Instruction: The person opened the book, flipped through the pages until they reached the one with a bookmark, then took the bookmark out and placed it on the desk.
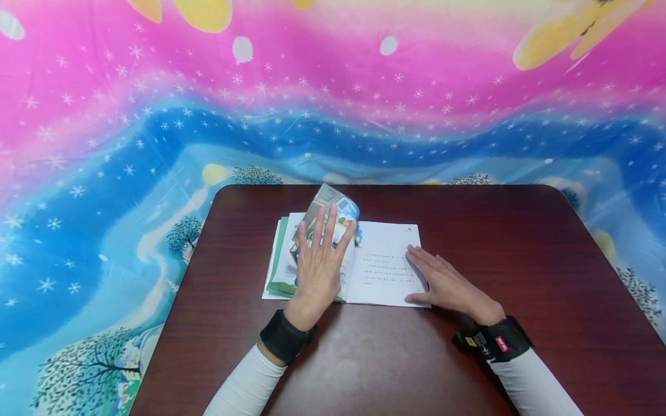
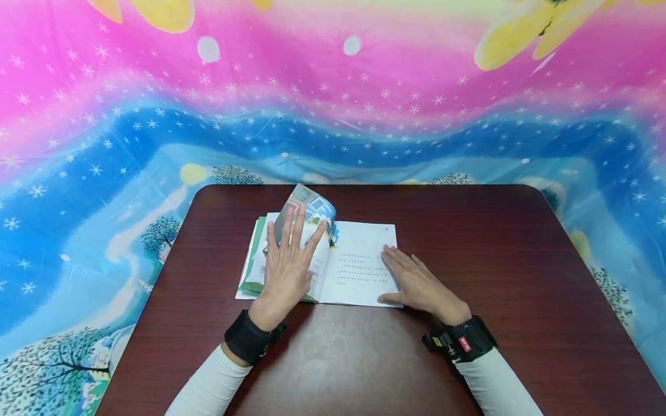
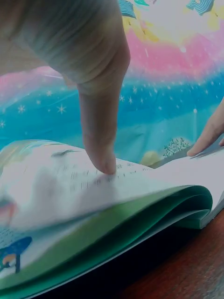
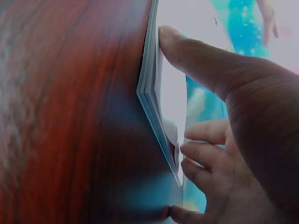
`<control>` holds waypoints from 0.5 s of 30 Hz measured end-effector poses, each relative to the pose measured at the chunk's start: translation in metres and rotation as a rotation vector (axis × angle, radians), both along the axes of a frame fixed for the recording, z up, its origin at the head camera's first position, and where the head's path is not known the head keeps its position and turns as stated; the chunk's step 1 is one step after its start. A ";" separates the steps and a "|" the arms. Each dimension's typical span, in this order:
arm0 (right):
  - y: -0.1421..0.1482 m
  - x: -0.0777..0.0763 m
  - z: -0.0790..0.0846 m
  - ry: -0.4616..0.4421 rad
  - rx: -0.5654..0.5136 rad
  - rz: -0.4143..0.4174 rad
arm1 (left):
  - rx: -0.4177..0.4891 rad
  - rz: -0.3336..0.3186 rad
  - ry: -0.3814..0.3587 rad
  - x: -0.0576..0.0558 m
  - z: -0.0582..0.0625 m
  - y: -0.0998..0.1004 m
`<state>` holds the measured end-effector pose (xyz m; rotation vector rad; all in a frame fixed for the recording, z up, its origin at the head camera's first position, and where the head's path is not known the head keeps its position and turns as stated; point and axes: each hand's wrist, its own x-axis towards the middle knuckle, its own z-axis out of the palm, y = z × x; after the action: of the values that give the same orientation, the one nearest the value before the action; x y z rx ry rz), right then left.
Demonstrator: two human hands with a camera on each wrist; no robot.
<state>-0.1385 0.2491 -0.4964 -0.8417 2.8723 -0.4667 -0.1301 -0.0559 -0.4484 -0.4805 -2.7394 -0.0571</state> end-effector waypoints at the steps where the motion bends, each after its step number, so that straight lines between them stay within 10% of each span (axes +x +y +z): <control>1: 0.000 0.000 0.000 -0.006 -0.007 0.002 | -0.013 0.001 -0.003 0.000 0.000 0.000; 15: 0.007 -0.004 0.001 -0.067 -0.057 0.064 | -0.167 -0.059 -0.231 0.002 -0.007 -0.002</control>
<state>-0.1429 0.2558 -0.4950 -0.9057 2.7739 -0.5615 -0.1279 -0.0580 -0.4558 -0.6365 -2.9704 0.1084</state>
